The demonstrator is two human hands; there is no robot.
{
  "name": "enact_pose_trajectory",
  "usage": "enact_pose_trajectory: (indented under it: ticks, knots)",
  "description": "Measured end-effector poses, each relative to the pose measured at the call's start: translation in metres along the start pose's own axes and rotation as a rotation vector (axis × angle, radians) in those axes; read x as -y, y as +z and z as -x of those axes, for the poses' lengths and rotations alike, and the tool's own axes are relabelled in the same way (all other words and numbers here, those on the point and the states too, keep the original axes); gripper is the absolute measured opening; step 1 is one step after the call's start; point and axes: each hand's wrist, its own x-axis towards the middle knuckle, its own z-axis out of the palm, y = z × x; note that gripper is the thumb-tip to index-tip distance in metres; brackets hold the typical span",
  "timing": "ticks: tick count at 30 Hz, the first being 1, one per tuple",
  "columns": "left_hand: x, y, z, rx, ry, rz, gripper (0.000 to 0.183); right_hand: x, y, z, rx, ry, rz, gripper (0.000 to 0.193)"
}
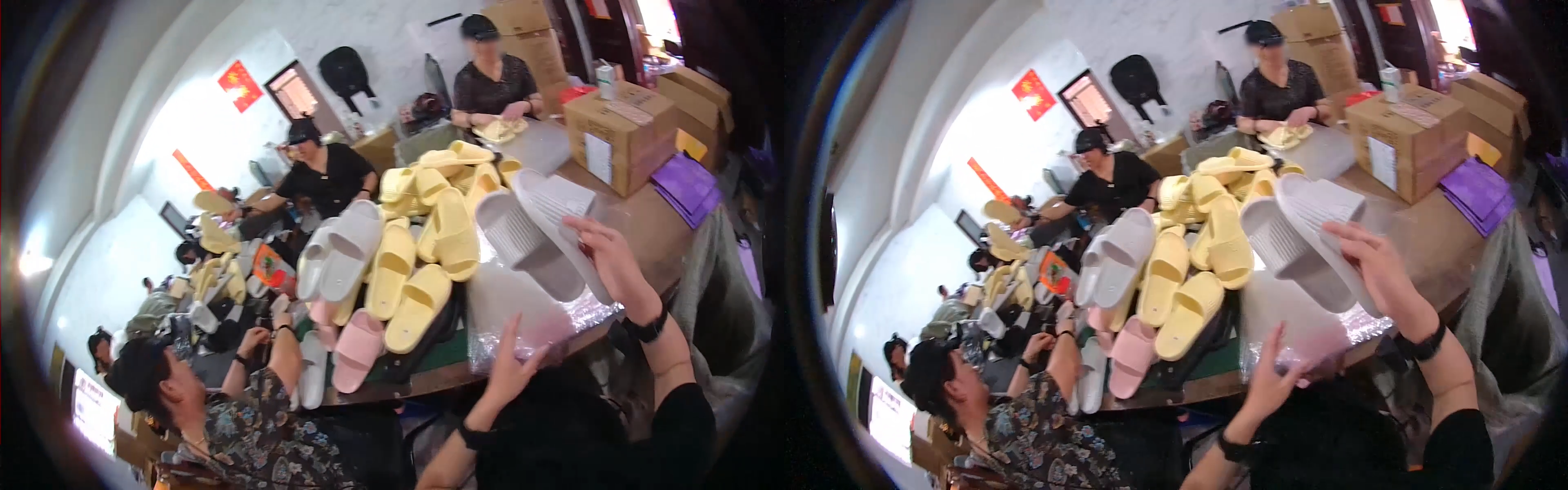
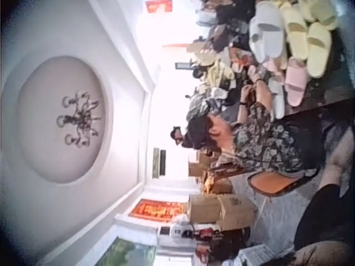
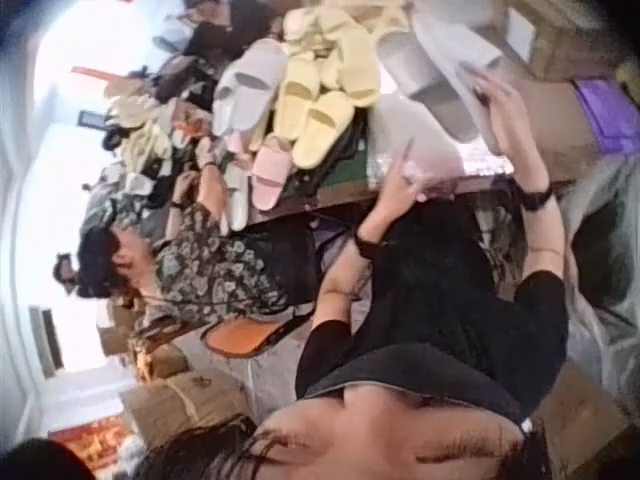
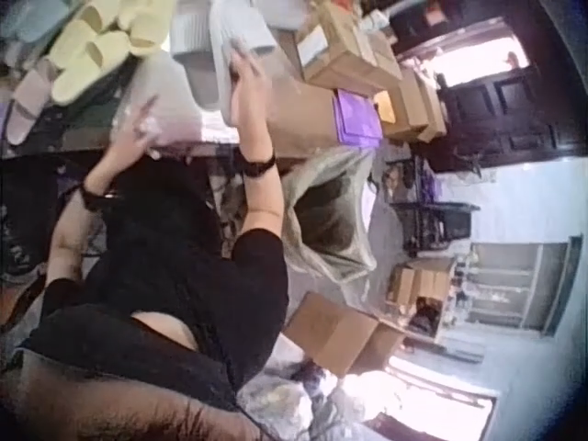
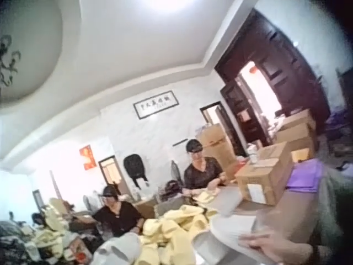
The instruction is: Packing various colored slippers into plastic bags and placing them into a large collection bag.
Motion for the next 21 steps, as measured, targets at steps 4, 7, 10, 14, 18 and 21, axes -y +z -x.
enact_pose_trajectory:
  ticks: [4,7,10,14,18,21]
  knots:
    - [0.027,0.044,-0.055,-0.267,-0.224,0.561,0.098,-0.013,0.003,0.021,0.130,0.049,-0.180,0.036]
    - [0.091,0.061,-0.071,-0.304,-0.251,0.506,0.069,-0.027,0.010,0.033,0.144,0.106,-0.267,0.040]
    - [0.115,0.084,-0.073,-0.212,-0.410,0.649,0.054,-0.060,-0.005,0.027,0.085,0.113,-0.253,0.041]
    - [0.151,0.104,-0.061,-0.266,-0.437,0.765,0.047,-0.115,-0.024,0.014,-0.019,0.074,0.196,0.041]
    - [0.164,0.102,-0.056,-0.224,-0.344,0.658,0.049,-0.144,-0.042,0.015,0.031,0.066,0.485,0.046]
    - [0.162,0.099,-0.060,-0.185,-0.370,0.590,0.049,-0.157,-0.054,0.018,-0.032,0.056,0.472,0.046]
